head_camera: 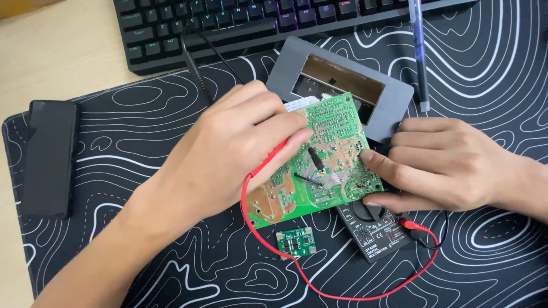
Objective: Using a multimeter probe to test electrical components and traces on a green circuit board.
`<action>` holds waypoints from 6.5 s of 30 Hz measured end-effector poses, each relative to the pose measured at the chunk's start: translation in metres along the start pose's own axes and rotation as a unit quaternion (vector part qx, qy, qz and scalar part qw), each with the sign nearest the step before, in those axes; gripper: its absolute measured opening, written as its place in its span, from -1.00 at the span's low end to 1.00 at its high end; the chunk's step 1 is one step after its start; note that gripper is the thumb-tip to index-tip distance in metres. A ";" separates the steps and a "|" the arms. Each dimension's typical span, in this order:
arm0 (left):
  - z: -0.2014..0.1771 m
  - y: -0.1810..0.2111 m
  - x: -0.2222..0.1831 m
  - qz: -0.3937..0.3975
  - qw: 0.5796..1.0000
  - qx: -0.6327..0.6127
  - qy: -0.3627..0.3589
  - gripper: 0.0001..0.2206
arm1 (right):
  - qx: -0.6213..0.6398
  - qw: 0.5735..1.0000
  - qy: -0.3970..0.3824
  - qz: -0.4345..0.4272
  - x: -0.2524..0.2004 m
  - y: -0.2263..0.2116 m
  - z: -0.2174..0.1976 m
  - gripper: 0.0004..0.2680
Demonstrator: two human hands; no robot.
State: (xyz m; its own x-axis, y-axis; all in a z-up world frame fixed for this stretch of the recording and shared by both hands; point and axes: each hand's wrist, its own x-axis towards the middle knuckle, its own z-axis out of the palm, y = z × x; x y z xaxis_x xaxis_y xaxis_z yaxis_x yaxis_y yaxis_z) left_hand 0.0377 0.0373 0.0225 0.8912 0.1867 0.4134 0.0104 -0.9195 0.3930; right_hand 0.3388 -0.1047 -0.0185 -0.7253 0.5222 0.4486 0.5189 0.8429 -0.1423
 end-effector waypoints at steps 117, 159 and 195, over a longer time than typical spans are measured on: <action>-0.004 0.039 -0.072 -0.104 0.983 -0.113 0.102 -0.93 | -0.028 0.998 0.038 0.047 -0.011 0.008 -0.002 -0.86; -0.001 0.029 -0.080 -0.197 0.959 -0.154 0.137 -0.93 | 0.093 0.951 0.084 0.281 -0.018 0.003 0.009 -0.91; 0.008 0.041 -0.075 -0.163 0.964 -0.146 0.151 -0.91 | 0.140 0.962 0.091 0.215 -0.001 -0.004 0.004 -0.88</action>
State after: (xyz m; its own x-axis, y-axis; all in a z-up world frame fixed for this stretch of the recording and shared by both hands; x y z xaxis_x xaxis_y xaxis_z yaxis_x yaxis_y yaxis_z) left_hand -0.0253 -0.0173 0.0005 0.6892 0.5823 0.4313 0.1002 -0.6661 0.7391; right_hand 0.3362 -0.1080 -0.0222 -0.3666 0.8205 0.4387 0.5925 0.5694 -0.5698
